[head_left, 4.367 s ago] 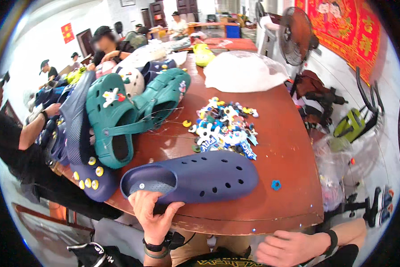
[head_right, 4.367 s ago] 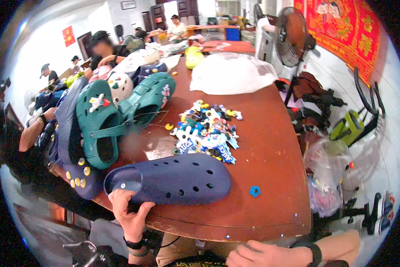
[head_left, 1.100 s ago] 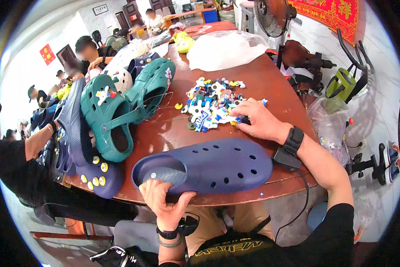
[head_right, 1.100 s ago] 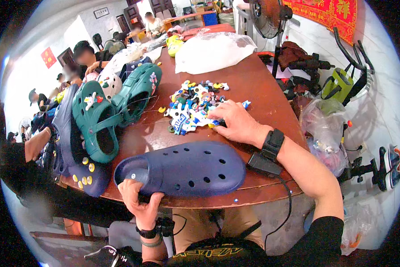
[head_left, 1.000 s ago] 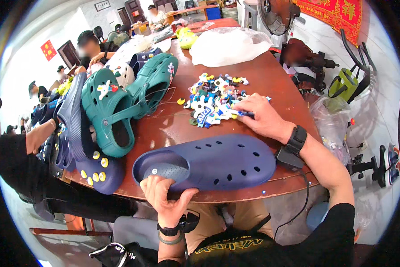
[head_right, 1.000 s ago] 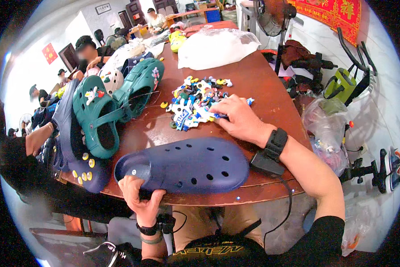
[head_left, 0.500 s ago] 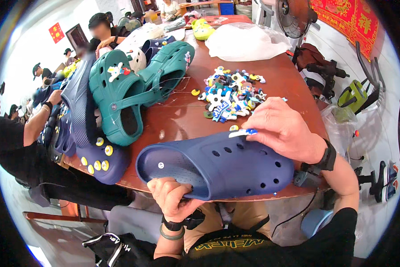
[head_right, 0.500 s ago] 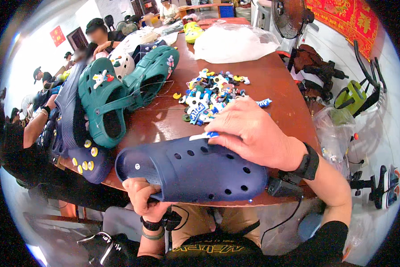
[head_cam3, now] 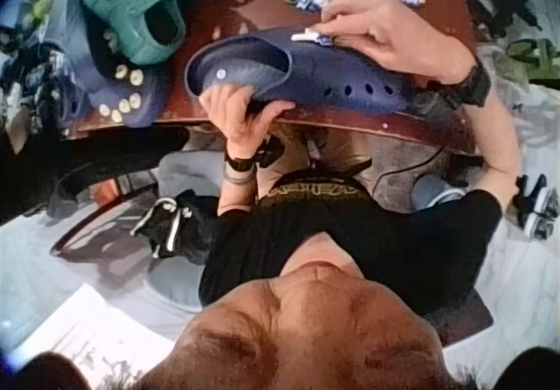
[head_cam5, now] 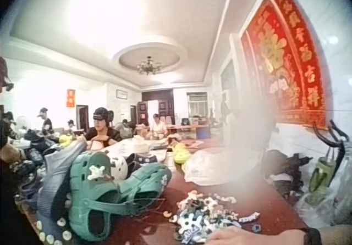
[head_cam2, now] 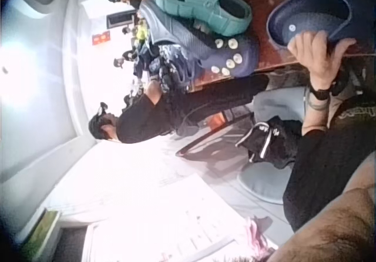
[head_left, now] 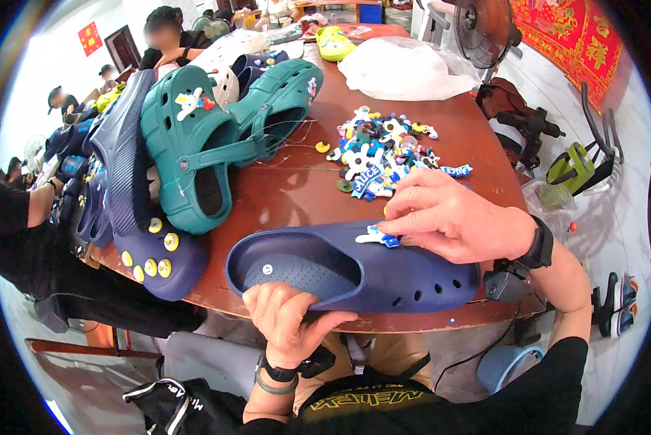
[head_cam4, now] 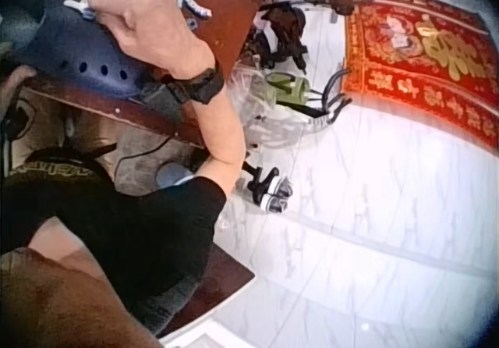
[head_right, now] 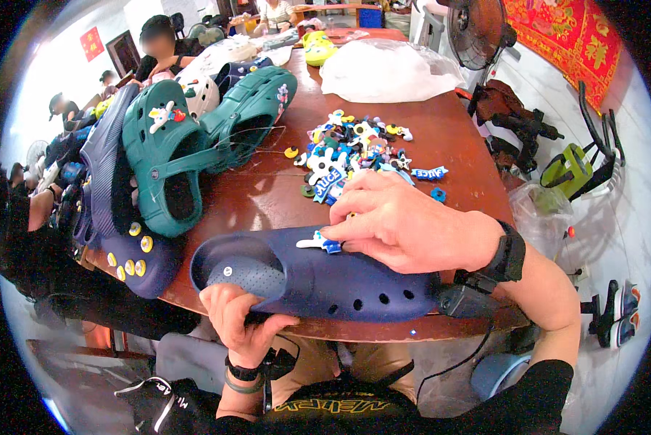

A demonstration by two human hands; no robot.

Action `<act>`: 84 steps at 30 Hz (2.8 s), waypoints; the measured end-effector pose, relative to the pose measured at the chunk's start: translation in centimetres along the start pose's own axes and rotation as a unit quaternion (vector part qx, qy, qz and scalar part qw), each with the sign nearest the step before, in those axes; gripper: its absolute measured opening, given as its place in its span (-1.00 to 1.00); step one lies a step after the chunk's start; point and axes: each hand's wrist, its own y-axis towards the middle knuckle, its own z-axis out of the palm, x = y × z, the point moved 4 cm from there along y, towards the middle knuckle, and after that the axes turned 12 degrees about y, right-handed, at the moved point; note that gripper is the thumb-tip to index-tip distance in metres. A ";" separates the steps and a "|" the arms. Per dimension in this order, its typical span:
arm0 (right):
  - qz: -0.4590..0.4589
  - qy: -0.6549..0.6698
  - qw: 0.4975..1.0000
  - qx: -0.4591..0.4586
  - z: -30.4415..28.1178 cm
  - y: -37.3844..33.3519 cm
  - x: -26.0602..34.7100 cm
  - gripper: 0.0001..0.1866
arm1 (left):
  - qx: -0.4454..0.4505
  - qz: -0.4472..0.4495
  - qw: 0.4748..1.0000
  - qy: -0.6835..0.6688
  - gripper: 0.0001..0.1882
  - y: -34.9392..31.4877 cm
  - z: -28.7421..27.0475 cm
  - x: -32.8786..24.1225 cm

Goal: Decorate clogs by inserting small plastic charms into the holes of the shoe.

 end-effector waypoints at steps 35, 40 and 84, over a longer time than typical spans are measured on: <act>0.250 -0.040 0.955 -0.156 -0.6 -9.2 -9.9 -0.78 | 0.010 -0.084 0.992 0.090 -0.43 0.0 1.5 -1.2; 0.292 0.092 0.918 -0.253 -1.6 -9.0 -8.2 -0.79 | 0.048 -0.091 0.991 0.082 -0.49 -0.1 1.6 -1.1; 0.338 -0.081 0.928 -0.135 -4.1 -13.5 -10.3 -0.78 | -0.006 -0.082 0.996 0.040 -0.44 -0.9 1.0 -0.7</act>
